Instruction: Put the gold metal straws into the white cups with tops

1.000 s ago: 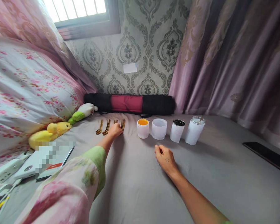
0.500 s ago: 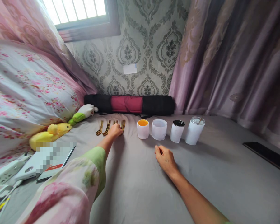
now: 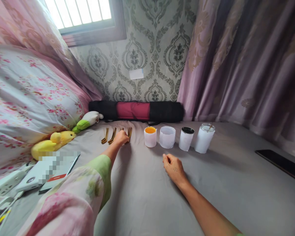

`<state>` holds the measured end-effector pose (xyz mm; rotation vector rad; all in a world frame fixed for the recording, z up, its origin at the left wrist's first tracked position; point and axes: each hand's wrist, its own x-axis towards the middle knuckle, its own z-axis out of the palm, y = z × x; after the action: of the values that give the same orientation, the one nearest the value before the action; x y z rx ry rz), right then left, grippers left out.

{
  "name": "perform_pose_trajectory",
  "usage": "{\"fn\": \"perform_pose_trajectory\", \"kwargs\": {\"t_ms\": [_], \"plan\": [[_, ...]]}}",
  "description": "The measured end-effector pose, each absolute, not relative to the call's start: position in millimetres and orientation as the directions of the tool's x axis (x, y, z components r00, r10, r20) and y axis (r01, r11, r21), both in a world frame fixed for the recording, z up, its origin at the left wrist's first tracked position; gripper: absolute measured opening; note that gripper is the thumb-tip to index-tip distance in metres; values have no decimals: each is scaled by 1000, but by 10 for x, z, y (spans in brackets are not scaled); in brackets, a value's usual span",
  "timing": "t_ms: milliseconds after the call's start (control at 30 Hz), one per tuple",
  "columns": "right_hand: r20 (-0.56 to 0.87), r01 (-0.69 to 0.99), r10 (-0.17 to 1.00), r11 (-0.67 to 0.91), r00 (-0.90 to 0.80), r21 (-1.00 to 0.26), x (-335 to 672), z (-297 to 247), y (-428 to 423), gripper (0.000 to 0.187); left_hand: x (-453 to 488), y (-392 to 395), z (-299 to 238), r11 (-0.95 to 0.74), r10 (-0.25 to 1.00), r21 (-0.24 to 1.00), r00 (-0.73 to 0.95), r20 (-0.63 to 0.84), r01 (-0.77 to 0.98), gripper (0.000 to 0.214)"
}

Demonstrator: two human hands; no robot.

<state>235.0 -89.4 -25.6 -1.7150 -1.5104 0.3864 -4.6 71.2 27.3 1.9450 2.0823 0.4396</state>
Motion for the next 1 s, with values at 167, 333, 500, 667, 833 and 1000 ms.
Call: {"fn": "perform_pose_trajectory", "kwargs": {"t_ms": [167,333,500,667,833,1000], "plan": [[274,688,932,37,239,-724,2354,-266,-887,37,-32,721,317,93,994,469,-110,10,878,14],[270,686,934,37,235,-726,2349,-258,-891,37,1,719,332,140,989,590,-144,-40,795,12],[268,691,935,34,233,-722,2343,-249,-898,36,48,697,264,188,982,750,-142,-126,634,13],[265,698,936,32,230,-716,2349,-253,-897,36,101,664,167,237,971,884,-99,-215,404,12],[266,705,937,30,228,-708,2349,-231,-904,36,150,557,43,253,967,949,-38,-250,189,9],[279,718,934,36,223,-695,2345,-219,-914,36,217,398,-51,260,965,965,33,-260,21,9]]}}
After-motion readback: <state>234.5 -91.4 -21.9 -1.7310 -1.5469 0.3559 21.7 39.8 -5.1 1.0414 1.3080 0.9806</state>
